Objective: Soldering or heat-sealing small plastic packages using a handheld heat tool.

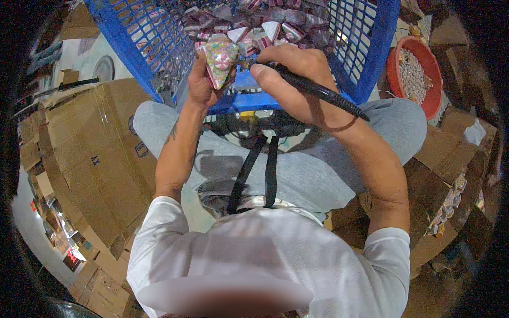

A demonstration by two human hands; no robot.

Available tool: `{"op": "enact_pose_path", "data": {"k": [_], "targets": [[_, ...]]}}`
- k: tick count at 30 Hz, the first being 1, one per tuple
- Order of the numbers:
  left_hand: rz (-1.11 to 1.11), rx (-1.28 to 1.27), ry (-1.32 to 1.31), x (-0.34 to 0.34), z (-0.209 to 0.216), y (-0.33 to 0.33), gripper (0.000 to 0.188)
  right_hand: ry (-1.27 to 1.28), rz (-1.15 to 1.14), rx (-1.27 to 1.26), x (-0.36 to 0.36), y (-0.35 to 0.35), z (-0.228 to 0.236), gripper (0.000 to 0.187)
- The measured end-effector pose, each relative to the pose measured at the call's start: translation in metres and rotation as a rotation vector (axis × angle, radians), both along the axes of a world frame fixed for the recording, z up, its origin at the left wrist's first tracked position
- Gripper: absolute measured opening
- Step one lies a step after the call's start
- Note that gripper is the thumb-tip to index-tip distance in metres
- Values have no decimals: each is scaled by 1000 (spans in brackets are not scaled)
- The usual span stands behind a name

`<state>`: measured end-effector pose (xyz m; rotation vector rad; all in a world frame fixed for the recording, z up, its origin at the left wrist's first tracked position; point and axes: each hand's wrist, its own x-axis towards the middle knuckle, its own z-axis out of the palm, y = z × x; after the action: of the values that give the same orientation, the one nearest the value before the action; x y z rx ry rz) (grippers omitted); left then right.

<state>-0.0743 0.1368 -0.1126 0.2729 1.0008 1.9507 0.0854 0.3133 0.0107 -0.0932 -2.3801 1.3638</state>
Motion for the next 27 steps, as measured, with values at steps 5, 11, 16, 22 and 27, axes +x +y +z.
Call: {"op": "enact_pose_path", "data": {"k": [5, 11, 16, 22, 27], "targets": [[-7, -3, 0, 2, -3, 0, 66, -5, -21, 27, 0, -1, -2, 24], [-1, -38, 31, 0, -10, -1, 63, -43, -24, 1, 0, -2, -3, 23], [-1, -24, 55, 2, -15, 0, 69, -30, -16, 1, -1, -3, -3, 23], [-110, 83, -22, -2, -19, -6, 87, -65, -111, -183, 7, 3, 5, 26], [-105, 89, -70, -2, -18, -7, 89, -67, -94, -181, 7, 3, 6, 26]]}}
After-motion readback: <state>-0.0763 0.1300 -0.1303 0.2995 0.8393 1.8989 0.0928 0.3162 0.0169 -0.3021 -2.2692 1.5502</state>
